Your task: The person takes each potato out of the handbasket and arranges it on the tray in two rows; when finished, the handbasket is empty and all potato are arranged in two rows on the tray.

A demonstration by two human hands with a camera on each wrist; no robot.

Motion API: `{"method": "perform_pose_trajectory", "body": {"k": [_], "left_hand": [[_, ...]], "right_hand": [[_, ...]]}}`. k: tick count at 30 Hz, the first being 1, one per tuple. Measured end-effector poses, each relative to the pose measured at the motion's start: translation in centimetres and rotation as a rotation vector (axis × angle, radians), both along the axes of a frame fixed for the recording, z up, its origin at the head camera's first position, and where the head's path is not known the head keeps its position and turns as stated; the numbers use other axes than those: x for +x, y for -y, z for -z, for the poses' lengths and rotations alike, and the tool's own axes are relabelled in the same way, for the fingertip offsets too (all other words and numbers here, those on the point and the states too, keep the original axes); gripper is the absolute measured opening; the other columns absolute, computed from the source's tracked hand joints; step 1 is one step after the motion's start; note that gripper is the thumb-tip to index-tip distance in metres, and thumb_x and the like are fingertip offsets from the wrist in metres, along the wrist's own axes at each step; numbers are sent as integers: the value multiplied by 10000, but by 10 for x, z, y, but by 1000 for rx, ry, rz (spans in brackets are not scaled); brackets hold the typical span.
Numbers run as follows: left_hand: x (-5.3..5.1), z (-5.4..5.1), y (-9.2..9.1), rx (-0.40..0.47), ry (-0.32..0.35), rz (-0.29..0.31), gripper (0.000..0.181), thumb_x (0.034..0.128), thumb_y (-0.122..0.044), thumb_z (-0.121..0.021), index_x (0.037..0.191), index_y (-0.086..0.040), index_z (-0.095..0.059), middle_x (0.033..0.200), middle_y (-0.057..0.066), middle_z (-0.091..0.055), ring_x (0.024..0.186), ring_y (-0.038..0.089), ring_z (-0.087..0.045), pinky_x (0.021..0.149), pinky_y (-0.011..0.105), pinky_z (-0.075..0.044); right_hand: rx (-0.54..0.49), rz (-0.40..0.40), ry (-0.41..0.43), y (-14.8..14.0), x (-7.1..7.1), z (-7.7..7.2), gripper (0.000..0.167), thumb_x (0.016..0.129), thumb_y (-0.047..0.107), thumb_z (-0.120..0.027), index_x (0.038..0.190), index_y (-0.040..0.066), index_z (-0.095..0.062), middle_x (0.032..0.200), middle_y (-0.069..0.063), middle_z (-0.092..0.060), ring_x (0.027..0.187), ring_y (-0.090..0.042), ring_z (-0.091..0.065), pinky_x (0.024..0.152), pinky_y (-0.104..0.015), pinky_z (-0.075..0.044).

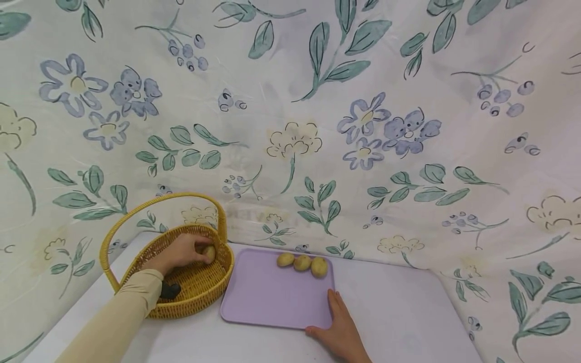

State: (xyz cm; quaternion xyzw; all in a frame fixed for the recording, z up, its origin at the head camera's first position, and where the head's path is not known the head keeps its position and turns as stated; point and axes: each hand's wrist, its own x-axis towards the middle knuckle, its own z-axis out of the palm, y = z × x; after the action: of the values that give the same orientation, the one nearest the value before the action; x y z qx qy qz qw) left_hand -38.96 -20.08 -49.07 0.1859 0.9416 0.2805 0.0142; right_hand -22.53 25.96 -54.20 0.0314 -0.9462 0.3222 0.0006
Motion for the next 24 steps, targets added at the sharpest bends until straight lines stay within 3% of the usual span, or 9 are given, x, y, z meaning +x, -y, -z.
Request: {"method": "perform_pose_trajectory", "body": {"k": [8, 18, 24], "left_hand": [[2, 0, 1, -26, -4, 16, 632, 753, -341, -909, 1291, -75, -710, 1274, 117, -723, 1193, 334, -665, 1009, 511, -551], [3, 2, 1, -30, -12, 17, 665, 740, -347, -916, 1318, -106, -693, 1293, 100, -717, 1194, 323, -671, 1013, 511, -551], [3, 2, 1, -81, -23, 23, 690, 708, -375, -934, 1307, -137, -689, 1272, 78, -717, 1167, 308, -670, 960, 513, -567]], "right_hand": [[-1, 28, 47, 2, -1, 2, 1226, 691, 599, -857, 1575, -44, -302, 1640, -267, -279, 1528, -478, -231, 1237, -603, -244], [-15, 8, 21, 1, 0, 2, 1219, 697, 580, -865, 1568, -61, -303, 1636, -279, -279, 1524, -481, -239, 1234, -598, -249], [-3, 17, 25, 0, 0, 2, 1217, 691, 577, -868, 1566, -58, -310, 1633, -279, -287, 1519, -489, -244, 1230, -611, -254]]}}
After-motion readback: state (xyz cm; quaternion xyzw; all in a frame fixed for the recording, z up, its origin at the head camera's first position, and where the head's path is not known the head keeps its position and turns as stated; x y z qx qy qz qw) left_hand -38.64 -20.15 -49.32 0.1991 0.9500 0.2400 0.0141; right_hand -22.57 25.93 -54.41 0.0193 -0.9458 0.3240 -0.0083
